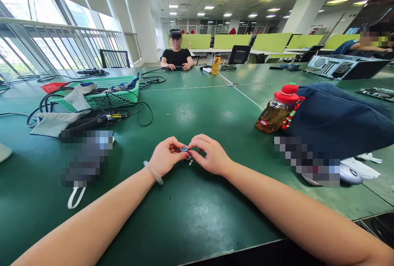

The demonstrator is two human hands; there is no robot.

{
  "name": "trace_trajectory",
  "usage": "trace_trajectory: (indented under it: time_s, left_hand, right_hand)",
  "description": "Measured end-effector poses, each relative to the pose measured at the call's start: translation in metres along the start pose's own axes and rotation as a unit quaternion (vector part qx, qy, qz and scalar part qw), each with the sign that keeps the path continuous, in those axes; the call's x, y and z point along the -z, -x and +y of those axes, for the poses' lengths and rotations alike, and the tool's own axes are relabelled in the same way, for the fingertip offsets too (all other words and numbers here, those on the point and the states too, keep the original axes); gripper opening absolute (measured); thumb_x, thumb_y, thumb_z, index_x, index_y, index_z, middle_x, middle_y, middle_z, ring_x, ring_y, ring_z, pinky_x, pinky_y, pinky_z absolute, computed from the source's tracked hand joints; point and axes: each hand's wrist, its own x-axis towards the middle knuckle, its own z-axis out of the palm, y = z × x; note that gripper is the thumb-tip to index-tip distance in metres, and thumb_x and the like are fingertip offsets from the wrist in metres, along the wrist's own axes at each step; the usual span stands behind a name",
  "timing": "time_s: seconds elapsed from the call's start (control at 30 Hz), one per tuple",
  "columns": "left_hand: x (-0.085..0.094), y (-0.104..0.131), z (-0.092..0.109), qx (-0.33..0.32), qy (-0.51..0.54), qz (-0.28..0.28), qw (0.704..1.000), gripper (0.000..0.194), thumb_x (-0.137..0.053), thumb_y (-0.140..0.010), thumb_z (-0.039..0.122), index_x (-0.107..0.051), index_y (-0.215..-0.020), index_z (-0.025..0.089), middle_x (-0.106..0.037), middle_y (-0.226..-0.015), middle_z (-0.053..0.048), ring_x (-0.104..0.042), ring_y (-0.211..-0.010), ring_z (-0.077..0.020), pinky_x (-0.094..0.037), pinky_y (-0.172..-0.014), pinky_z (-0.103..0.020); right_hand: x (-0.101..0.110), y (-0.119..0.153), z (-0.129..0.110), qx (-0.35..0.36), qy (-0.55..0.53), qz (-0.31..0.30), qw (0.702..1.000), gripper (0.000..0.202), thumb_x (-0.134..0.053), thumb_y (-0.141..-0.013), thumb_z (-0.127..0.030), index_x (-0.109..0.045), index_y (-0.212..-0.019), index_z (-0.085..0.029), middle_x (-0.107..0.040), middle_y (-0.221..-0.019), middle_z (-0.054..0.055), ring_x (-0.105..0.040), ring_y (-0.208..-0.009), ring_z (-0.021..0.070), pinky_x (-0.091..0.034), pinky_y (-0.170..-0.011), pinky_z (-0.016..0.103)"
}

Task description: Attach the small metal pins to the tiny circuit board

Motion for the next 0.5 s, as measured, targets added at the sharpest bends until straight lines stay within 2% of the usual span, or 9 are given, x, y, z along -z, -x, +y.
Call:
trace_trajectory:
  time_s: [0.2, 0.37, 0.5]
  left_hand:
    - [-0.0066, 0.0029, 0.003, 0.016, 0.095, 0.0, 0.995, 0.035, -0.079, -0.051, 0.019, -0.049, -0.068, 0.014, -0.065, -0.068, 0.002, -0.061, -0.063, -0.0089, -0.05, -0.066, -0.024]
    - [-0.0083, 0.004, 0.0037, 0.023, 0.125, 0.001, 0.992, 0.034, -0.079, -0.05, 0.018, -0.049, -0.067, 0.014, -0.065, -0.067, 0.002, -0.061, -0.063, -0.0089, -0.049, -0.067, -0.024]
    - [-0.0091, 0.0038, 0.0032, 0.02, 0.134, -0.001, 0.991, 0.034, -0.079, -0.05, 0.017, -0.05, -0.066, 0.014, -0.064, -0.065, 0.003, -0.06, -0.062, -0.0082, -0.048, -0.065, -0.023]
  right_hand:
    - [-0.0001, 0.0017, -0.0013, -0.005, 0.014, 0.027, 1.0, 0.013, -0.049, -0.083, -0.027, -0.058, -0.088, -0.02, -0.056, -0.094, 0.004, -0.051, -0.068, 0.0099, -0.044, -0.065, 0.023]
    - [0.001, 0.0025, -0.003, 0.005, 0.013, 0.044, 0.999, 0.013, -0.048, -0.083, -0.027, -0.058, -0.087, -0.02, -0.057, -0.092, 0.004, -0.052, -0.07, 0.0102, -0.045, -0.067, 0.023]
    - [-0.0001, 0.0017, -0.0049, -0.002, 0.0, 0.049, 0.999, 0.012, -0.048, -0.082, -0.027, -0.057, -0.085, -0.02, -0.057, -0.091, 0.003, -0.047, -0.06, 0.0081, -0.043, -0.063, 0.022]
